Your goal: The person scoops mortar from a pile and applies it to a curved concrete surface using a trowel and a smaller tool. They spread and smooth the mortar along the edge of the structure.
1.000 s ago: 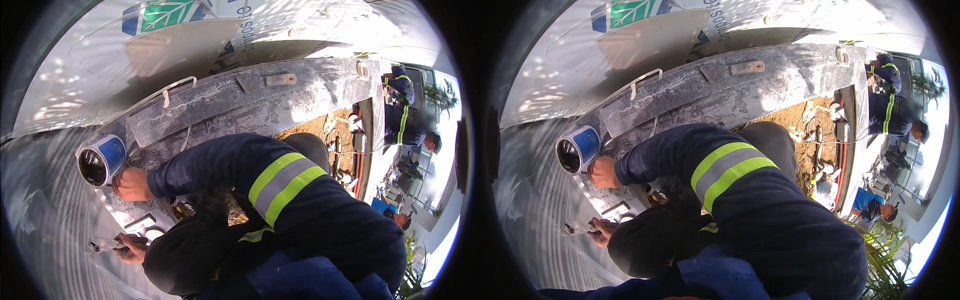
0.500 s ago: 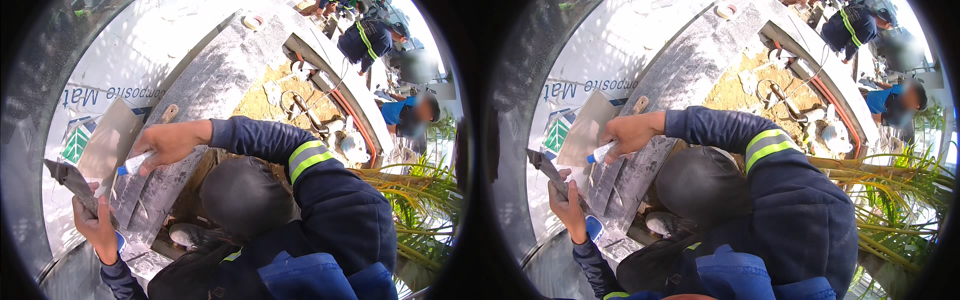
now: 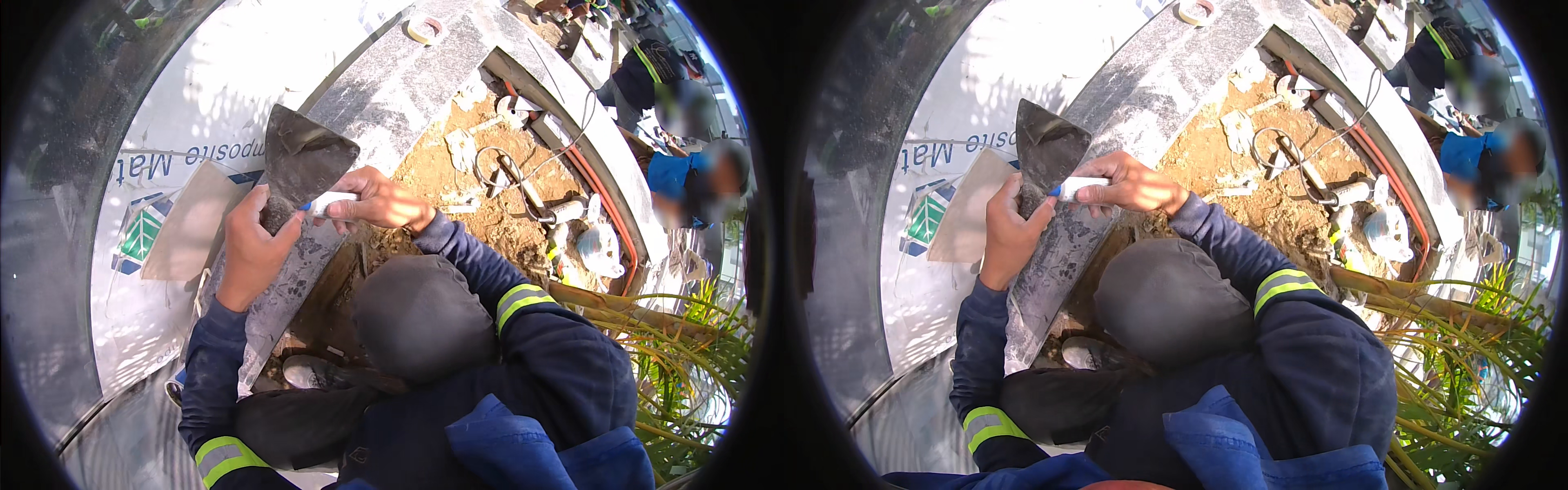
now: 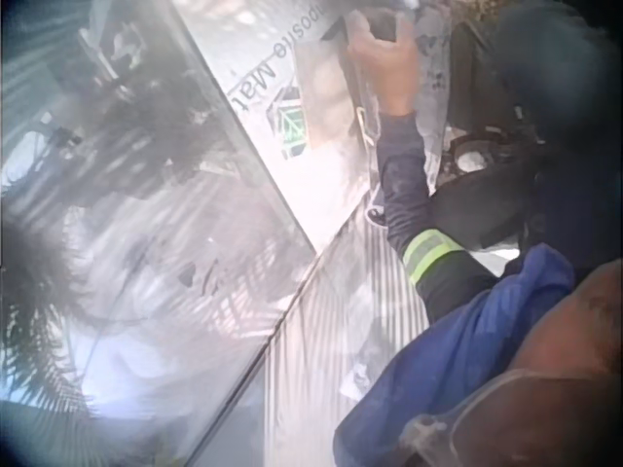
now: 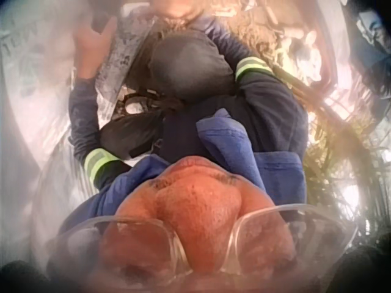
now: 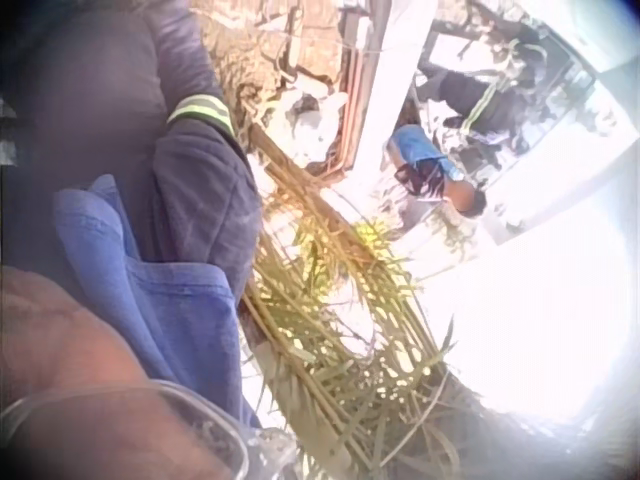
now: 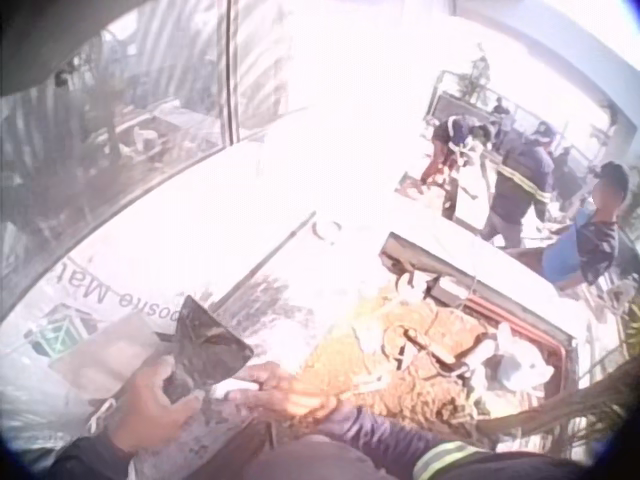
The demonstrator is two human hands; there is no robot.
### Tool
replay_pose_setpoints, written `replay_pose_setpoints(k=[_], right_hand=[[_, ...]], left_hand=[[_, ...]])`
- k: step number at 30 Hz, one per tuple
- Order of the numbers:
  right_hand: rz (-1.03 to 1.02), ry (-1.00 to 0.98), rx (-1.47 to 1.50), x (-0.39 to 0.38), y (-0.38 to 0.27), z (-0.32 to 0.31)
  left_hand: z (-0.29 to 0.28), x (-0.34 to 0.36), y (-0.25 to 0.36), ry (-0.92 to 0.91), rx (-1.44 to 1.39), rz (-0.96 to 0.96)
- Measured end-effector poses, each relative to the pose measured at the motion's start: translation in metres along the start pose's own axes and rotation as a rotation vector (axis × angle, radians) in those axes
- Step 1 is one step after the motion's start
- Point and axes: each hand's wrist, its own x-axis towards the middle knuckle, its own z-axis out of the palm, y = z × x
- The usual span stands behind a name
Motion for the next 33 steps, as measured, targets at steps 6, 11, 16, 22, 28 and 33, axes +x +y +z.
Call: replay_pose_setpoints(k=[6, 11, 16, 22, 28, 33], right_hand=[[0.007, -0.109, -0.062, 0.004, 0.006, 0.009], [0.052, -0.203, -0.064, 0.011, 0.01, 0.014], [0.054, -0.065, -0.399, 0.017, 0.001, 0.028], [-0.171, 0.103, -0.94, 0.022, 0.004, 0.042], [-0.092, 0.066, -0.707, 0.016, 0.004, 0.05], [-0.244, 0.105, -0.991, 0.013, 0.004, 0.046]], left_hand=[[-0.011, -0.01, -0.011, -0.056, 0.07, 0.061], [-0.014, -0.014, -0.005, -0.038, 0.056, -0.03], [-0.017, -0.019, -0.018, 0.059, -0.036, -0.141], [-0.014, -0.023, -0.03, 0.061, -0.012, -0.195], [-0.013, -0.029, -0.029, 0.041, -0.252, -0.312], [-0.01, -0.026, -0.026, 0.03, -0.257, -0.327]])
